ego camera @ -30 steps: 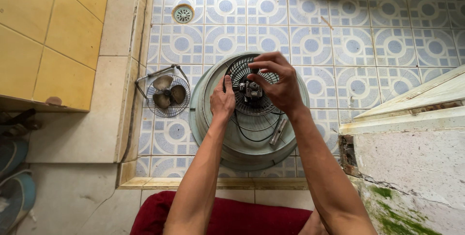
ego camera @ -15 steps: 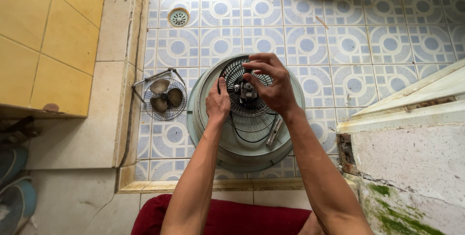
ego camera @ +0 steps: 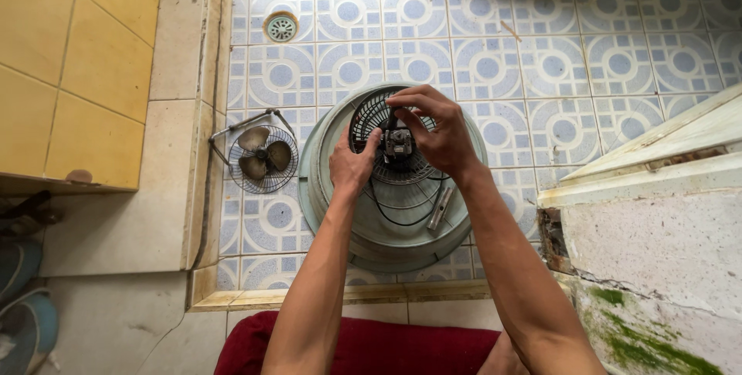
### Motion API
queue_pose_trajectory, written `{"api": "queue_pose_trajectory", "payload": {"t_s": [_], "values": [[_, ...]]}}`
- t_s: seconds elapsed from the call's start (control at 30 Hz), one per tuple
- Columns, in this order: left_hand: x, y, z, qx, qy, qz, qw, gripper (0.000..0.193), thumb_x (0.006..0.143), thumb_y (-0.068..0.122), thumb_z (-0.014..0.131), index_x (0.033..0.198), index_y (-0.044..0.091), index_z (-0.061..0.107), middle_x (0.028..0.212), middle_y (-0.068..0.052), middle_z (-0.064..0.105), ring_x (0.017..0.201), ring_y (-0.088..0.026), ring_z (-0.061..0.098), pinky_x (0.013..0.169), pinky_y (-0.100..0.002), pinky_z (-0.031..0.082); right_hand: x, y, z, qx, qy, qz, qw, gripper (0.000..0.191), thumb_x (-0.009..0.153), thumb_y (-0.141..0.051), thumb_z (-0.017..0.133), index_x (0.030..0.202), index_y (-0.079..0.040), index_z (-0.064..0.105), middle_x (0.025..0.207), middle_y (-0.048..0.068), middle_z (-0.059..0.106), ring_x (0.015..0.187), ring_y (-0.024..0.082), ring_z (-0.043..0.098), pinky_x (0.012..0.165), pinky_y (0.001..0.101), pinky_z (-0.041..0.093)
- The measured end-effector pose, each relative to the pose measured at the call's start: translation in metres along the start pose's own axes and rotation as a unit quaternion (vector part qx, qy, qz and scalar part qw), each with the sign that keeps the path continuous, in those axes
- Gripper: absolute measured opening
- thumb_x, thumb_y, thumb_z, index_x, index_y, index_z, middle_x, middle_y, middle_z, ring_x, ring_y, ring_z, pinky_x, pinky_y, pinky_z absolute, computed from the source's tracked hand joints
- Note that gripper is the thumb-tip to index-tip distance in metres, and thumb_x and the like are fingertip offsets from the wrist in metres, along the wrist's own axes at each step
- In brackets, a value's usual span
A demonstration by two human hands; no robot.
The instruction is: The person sits on a cushion on the tiled floor and disassembles a small electric fan using a screwdriver. They unscrew fasteners from the rear guard, remove the front guard cage and set it aside, then loosen the blade cap and handle the fan blades and motor hub.
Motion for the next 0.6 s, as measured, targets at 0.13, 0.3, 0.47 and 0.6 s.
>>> {"api": "queue_pose_trajectory", "payload": {"t_s": [0.13, 0.3, 0.47, 0.6], "values": [[-0.003, 0.001, -0.003, -0.002, 0.011, 0.010, 1.000, 0.075, 0.074, 0.056, 0.079, 0.139, 0.024, 0.062, 0.109, -0.009, 0.078, 0.100, -0.029, 0.075, 0.089, -0.043, 0.057, 0.000, -0.006, 0.008, -0.021, 0.007, 0.011, 1.000, 0.027, 0.086, -0.003, 0.084, 0.111, -0.010, 0.076, 0.108, 0.009, 0.066, 0.098, 0.020, 0.070, 0.081, 0.0314, 0.066], [0.000, 0.000, -0.006, 0.003, 0.010, 0.010, 1.000, 0.077, 0.072, 0.057, 0.081, 0.139, 0.024, 0.061, 0.111, -0.008, 0.078, 0.102, -0.028, 0.075, 0.089, -0.044, 0.057, 0.003, -0.003, 0.014, -0.035, 0.002, 0.046, 0.998, 0.028, 0.088, -0.004, 0.082, 0.114, -0.010, 0.074, 0.109, 0.005, 0.071, 0.101, 0.017, 0.073, 0.087, 0.0299, 0.067], [-0.001, 0.000, -0.005, 0.007, 0.012, 0.000, 1.000, 0.077, 0.072, 0.056, 0.082, 0.139, 0.024, 0.061, 0.112, -0.009, 0.077, 0.103, -0.028, 0.074, 0.090, -0.043, 0.057, -0.002, 0.001, 0.006, -0.021, -0.019, 0.041, 0.999, 0.026, 0.096, 0.003, 0.071, 0.117, -0.011, 0.075, 0.118, 0.005, 0.074, 0.108, 0.018, 0.074, 0.092, 0.0300, 0.066], [-0.001, 0.002, -0.005, -0.004, 0.007, 0.022, 1.000, 0.073, 0.074, 0.054, 0.081, 0.138, 0.024, 0.063, 0.114, -0.009, 0.078, 0.105, -0.028, 0.075, 0.092, -0.042, 0.058, -0.003, 0.001, 0.003, -0.011, -0.009, 0.016, 1.000, 0.025, 0.092, 0.001, 0.076, 0.114, -0.011, 0.075, 0.117, 0.007, 0.071, 0.106, 0.019, 0.073, 0.088, 0.0289, 0.065]]}}
Point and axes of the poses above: each hand's wrist, its own x-axis towards the middle knuckle, its own z-axis out of the palm, y = z × x, the point moved 1 cm from there along x, towards the middle knuckle
